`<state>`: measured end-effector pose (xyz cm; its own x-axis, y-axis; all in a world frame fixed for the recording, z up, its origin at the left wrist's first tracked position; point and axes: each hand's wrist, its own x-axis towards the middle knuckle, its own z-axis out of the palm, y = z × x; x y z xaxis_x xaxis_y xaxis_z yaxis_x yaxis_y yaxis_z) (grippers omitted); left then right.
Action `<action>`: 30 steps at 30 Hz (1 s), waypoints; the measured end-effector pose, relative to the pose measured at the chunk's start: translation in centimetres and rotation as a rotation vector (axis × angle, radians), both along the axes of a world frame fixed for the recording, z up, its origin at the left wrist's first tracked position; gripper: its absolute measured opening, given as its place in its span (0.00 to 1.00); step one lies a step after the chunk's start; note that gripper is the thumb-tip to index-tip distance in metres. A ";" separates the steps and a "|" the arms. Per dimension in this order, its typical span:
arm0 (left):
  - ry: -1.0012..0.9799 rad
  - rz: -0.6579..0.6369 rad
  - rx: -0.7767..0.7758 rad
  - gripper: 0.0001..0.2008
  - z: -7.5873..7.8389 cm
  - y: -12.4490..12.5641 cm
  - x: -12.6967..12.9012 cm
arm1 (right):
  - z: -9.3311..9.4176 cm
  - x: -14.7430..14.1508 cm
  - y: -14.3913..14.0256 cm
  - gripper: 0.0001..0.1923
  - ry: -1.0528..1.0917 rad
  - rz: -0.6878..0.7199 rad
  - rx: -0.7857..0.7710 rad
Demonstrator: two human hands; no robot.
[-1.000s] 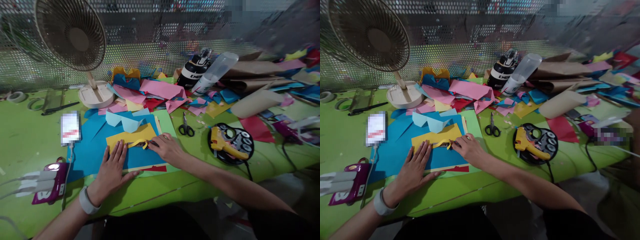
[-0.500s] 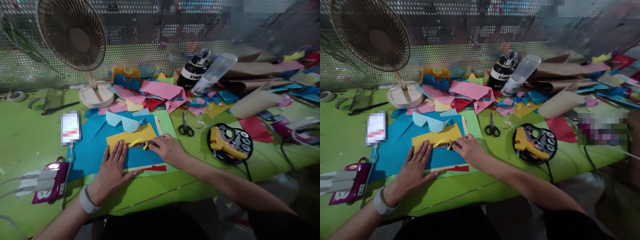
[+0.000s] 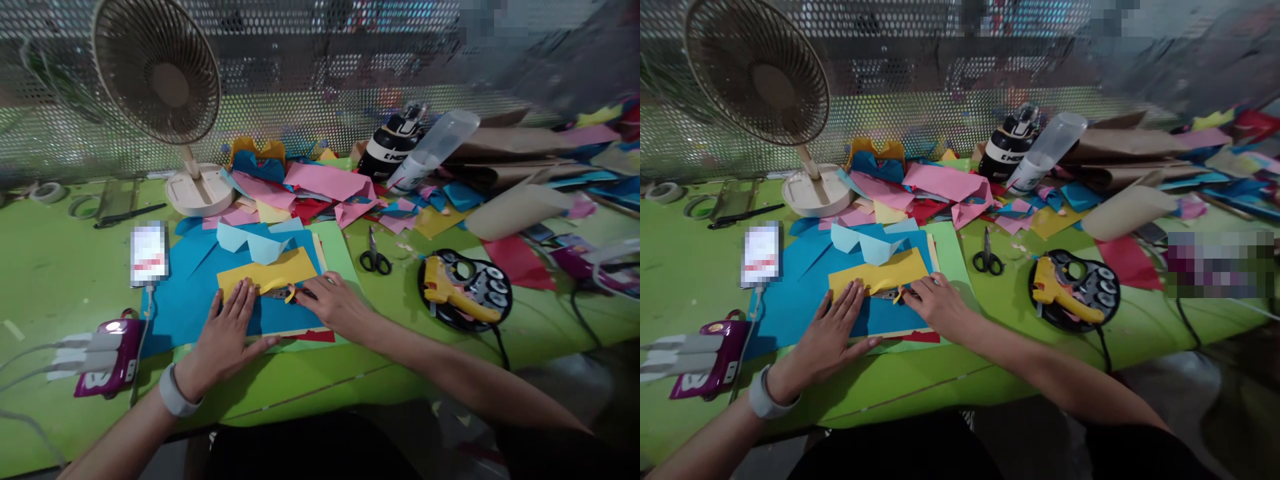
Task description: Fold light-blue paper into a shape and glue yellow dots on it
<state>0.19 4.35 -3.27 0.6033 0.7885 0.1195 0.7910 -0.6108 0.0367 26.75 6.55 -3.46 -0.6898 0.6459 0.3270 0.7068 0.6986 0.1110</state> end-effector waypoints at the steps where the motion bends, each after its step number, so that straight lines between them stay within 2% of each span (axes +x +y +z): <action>1: 0.003 0.001 0.000 0.46 0.1 0.1 -0.2 | 0.0 0.0 0.0 0.12 -0.001 0.001 0.004; 6: -0.014 0.053 0.065 0.47 0.4 -0.1 -1.3 | 0.0 0.0 0.0 0.12 -0.006 0.017 0.011; 11: -0.013 0.044 0.058 0.47 0.0 -0.9 -2.2 | 0.1 -0.2 0.0 0.13 -0.001 0.022 0.011; 18: -0.013 0.061 0.048 0.49 -0.2 -1.2 -2.0 | 0.5 -1.6 0.1 0.13 -0.012 0.035 -0.012; 25: 0.003 0.075 0.017 0.48 0.0 -1.3 -2.0 | 0.5 -1.1 -0.5 0.14 -0.036 0.059 0.004; 30: 0.001 0.076 0.009 0.49 0.0 -1.3 -2.0 | 0.3 -1.9 -0.1 0.14 -0.017 0.049 -0.011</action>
<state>-1.86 3.02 -3.29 0.5422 0.8307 0.1265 0.8349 -0.5496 0.0305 24.90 6.43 -3.12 -0.7262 0.6145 0.3083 0.6697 0.7337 0.1149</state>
